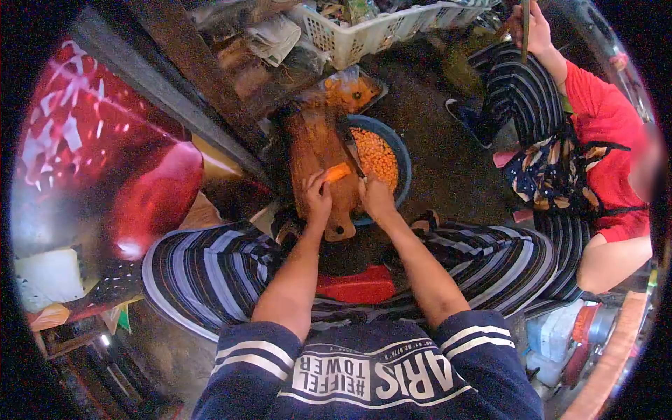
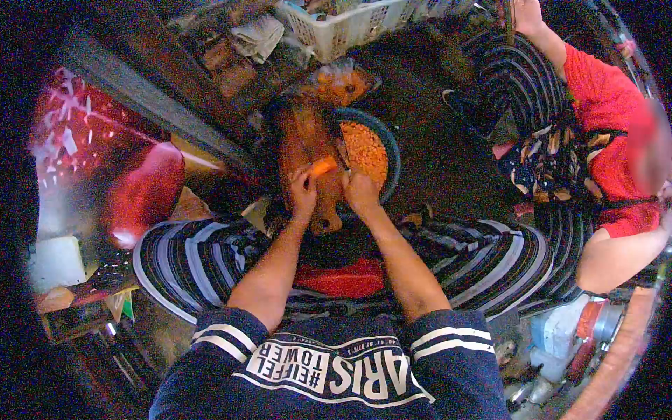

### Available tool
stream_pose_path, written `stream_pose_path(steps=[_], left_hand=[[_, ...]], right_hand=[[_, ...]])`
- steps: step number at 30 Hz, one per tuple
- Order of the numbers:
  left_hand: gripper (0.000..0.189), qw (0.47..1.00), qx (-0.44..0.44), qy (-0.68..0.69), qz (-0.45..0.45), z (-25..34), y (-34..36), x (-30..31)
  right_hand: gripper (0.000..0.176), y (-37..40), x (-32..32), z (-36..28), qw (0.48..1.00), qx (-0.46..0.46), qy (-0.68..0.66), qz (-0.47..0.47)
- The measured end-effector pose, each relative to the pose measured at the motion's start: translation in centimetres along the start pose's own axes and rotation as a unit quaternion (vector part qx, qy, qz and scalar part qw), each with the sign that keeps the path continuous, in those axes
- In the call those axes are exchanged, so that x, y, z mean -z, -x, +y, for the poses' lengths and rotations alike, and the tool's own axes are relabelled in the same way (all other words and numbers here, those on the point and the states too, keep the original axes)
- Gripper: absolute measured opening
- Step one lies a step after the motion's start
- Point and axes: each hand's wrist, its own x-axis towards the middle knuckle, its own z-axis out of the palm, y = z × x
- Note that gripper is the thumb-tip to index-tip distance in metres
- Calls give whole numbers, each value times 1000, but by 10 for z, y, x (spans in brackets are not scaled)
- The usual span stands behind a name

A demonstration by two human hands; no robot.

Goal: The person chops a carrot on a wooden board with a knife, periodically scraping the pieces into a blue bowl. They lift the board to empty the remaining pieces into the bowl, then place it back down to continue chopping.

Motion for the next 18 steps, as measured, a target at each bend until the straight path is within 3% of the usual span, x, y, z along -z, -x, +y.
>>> stream_pose_path(steps=[6,8,12,15,18], left_hand=[[24,1000,-19,-11,19,3,-2,-1],[24,1000,-11,-15,12,-4,2,-3],[22,1000,-17,-5,24,-10,-2,-5],[21,999,-20,-23,30,-5,0,-5],[20,999,-13,-25,26,0,-3,-1]], right_hand=[[34,5,-26,6,999,9,49,-2],[32,-2,-20,5,998,5,25,-52],[31,-1,-16,11,998,-10,-50,-21],[28,8,-21,8,1000,24,8,-5],[26,13,-31,3,999,-22,32,-11]])
